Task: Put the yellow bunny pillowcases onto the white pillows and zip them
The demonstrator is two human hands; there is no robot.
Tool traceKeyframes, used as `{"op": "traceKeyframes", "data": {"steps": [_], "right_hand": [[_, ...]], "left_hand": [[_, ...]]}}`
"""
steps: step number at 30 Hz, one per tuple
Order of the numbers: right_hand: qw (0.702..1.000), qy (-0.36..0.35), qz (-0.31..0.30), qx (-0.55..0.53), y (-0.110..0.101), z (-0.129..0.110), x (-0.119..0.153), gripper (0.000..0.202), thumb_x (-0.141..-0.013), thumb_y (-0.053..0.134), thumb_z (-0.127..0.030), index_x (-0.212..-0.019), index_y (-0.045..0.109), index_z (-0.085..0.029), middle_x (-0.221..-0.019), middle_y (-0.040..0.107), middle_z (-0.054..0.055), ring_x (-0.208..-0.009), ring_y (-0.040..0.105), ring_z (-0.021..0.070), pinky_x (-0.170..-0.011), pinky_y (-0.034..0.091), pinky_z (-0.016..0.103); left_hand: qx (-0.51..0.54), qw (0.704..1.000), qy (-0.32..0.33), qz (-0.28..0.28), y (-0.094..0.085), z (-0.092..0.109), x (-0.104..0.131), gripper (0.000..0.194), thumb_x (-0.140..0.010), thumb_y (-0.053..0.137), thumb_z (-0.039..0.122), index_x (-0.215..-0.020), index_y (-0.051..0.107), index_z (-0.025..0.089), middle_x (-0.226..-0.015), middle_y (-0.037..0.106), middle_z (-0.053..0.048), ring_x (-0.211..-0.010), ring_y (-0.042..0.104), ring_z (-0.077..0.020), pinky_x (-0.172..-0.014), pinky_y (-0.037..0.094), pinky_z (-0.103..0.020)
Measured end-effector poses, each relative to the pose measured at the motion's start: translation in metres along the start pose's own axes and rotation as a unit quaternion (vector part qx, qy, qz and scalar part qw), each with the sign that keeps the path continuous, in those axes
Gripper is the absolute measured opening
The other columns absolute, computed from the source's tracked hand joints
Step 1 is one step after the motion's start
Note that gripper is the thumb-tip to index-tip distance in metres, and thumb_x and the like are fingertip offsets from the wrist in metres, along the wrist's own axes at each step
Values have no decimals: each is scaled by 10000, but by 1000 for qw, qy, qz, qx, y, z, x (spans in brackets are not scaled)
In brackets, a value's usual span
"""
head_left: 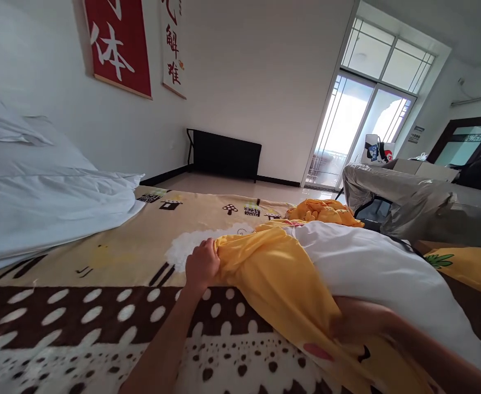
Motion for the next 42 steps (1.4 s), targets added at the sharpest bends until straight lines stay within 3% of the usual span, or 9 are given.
{"op": "traceKeyframes", "data": {"steps": [9, 15, 19, 23, 25, 29, 34, 38, 42], "right_hand": [[957, 111, 166, -211, -101, 82, 92, 391, -669, 699, -515, -890, 691, -192, -925, 683, 87, -858, 644, 247, -735, 503, 326], [962, 50, 113, -245, -85, 26, 57, 458, -682, 743, -384, -1091, 644, -205, -1166, 644, 82, -1098, 584, 257, -919, 459, 355], [933, 20, 161, -321, -60, -18, 16, 512, -667, 747, -367, -1138, 611, -219, -1173, 650, 65, -1061, 610, 240, -909, 476, 352], [935, -21, 83, -343, -41, -44, -20, 399, -656, 747, -362, -1012, 666, -203, -989, 712, 41, -891, 666, 223, -788, 522, 321], [938, -22, 104, -331, -59, -38, -20, 371, -659, 749, -393, -960, 672, -189, -907, 716, 42, -797, 670, 203, -706, 529, 294], [905, 24, 288, -312, -131, 9, 17, 351, -665, 758, -416, -887, 643, -169, -797, 689, 41, -633, 630, 140, -551, 486, 225], [940, 72, 209, -258, -131, 41, 32, 342, -680, 750, -408, -911, 645, -179, -861, 688, 28, -719, 631, 137, -588, 476, 211], [949, 46, 169, -261, -116, 24, 13, 421, -680, 744, -407, -1025, 621, -199, -1032, 677, 39, -895, 644, 172, -741, 503, 249], [945, 45, 209, -248, -117, -1, -17, 384, -682, 730, -388, -984, 602, -188, -949, 681, 37, -821, 650, 166, -697, 508, 253]], "left_hand": [[36, 995, -92, 4, 12, -60, -12, 165, -877, 396, 249, -936, 532, 177, -1071, 614, -129, -923, 581, -260, -618, 340, -287], [143, 978, -148, -24, 31, -80, -17, 143, -792, 504, 224, -658, 471, 186, -667, 614, -57, -656, 598, -200, -546, 373, -248], [196, 966, -168, 18, 29, -76, -14, 114, -820, 436, 255, -729, 466, 195, -741, 637, -78, -685, 611, -211, -584, 412, -266], [211, 963, -160, 45, 19, -73, -12, 36, -761, 470, 177, -761, 459, 212, -771, 632, -89, -768, 610, -261, -648, 397, -295], [227, 960, -158, 45, 17, -74, -10, 88, -727, 483, 138, -749, 459, 219, -706, 617, -72, -755, 610, -271, -641, 385, -293], [281, 942, -175, 46, 18, -77, -11, 118, -701, 497, 113, -718, 461, 224, -675, 610, -56, -783, 614, -267, -644, 386, -278], [387, 892, -234, 18, 30, -84, -8, 82, -710, 553, 211, -679, 477, 214, -716, 627, -61, -846, 612, -264, -652, 429, -276], [522, 806, -273, -65, 45, -77, 5, 209, -749, 566, 381, -849, 555, 198, -717, 661, -55, -696, 640, -233, -623, 501, -315], [605, 736, -271, -139, 52, -56, 16, 257, -774, 544, 395, -919, 575, 184, -745, 679, -82, -685, 661, -231, -624, 524, -332]]}}
Point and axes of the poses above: each hand's wrist, its own x-axis away from the middle knuckle, its own y-axis out of the palm, z = x × y, the point moved 9 cm from there along -x, towards the middle knuckle
